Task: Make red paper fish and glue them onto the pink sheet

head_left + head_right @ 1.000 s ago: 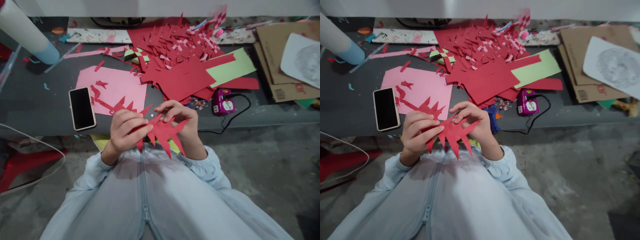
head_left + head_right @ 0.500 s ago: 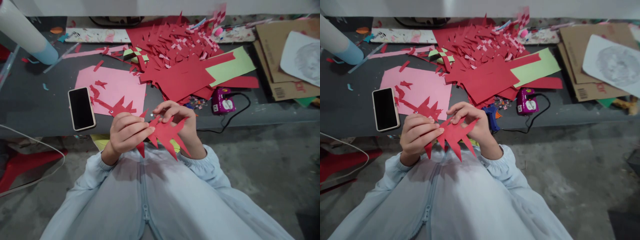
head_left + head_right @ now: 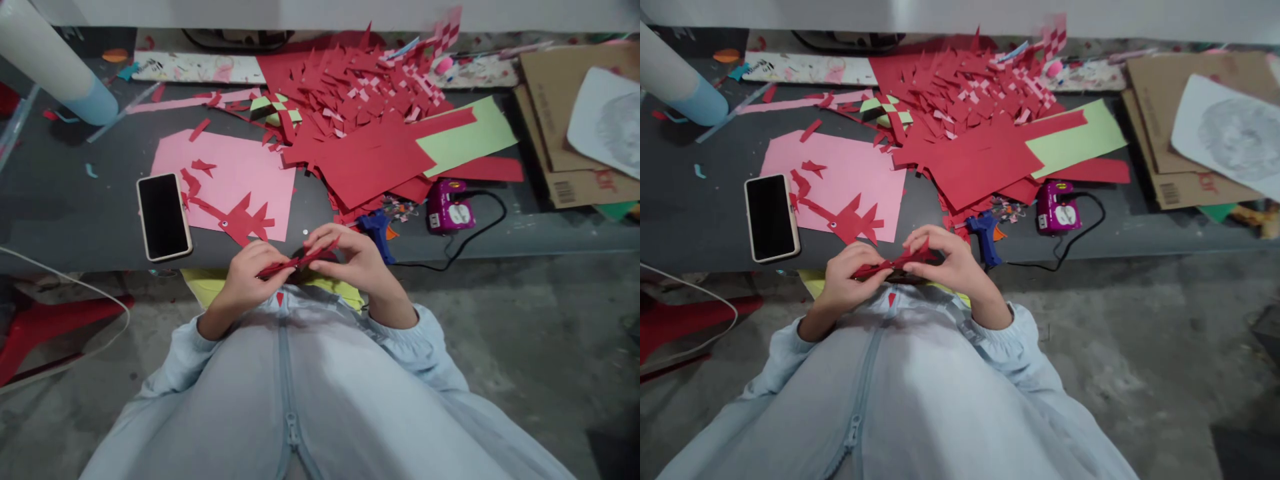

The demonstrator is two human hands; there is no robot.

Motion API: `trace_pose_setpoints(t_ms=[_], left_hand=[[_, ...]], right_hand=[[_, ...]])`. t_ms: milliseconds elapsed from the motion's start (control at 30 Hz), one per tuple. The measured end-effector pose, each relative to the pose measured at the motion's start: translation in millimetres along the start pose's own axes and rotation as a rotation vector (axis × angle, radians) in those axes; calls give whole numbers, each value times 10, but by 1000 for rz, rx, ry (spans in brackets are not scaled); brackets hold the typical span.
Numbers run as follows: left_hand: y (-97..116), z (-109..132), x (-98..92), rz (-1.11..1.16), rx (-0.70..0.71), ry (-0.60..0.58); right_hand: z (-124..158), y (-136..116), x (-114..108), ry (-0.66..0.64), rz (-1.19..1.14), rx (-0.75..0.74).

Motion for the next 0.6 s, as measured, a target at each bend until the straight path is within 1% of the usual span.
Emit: trace_pose_setpoints(t_ms=[67,133,167,200,267,333,367,433,500,600], left_hand=[[-24,37,19,43,-65,-35],[-38,69,-4,55,-93,-57],[-46,82,-34,52,-94,-54],[-59,92,-77,40,-94,-36],[-107,104,-195,-25,-107,43],[-171,108,-316,-150,-133,134],[-201,106,-361,-218,-141,158],[-251,98,-410,-318,-140,164],[-288,91,-415,-377,-123,141],[-310,96,-373,-444,-90,103]], right_hand=[[10,17,7,-14,-10,64],[30,48,-12,-35,-14,141],[43,72,-43,-23,-14,180],[55,101,-86,11,-13,217],[77,171,-188,107,-9,289],[84,240,-269,198,-11,344],[77,267,-290,225,-14,363],[39,300,-296,243,-20,380],[-24,312,-269,239,-21,379],[-147,335,-213,237,-22,371]])
Point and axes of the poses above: each hand's wrist, its own z-axis away from the middle knuckle, its own x-axis out of the palm, y = z × x, the point moved 5 cm from there along -z, towards the middle knuckle, and after that the axes turned 11 degrees about z, right-handed, at the moved point
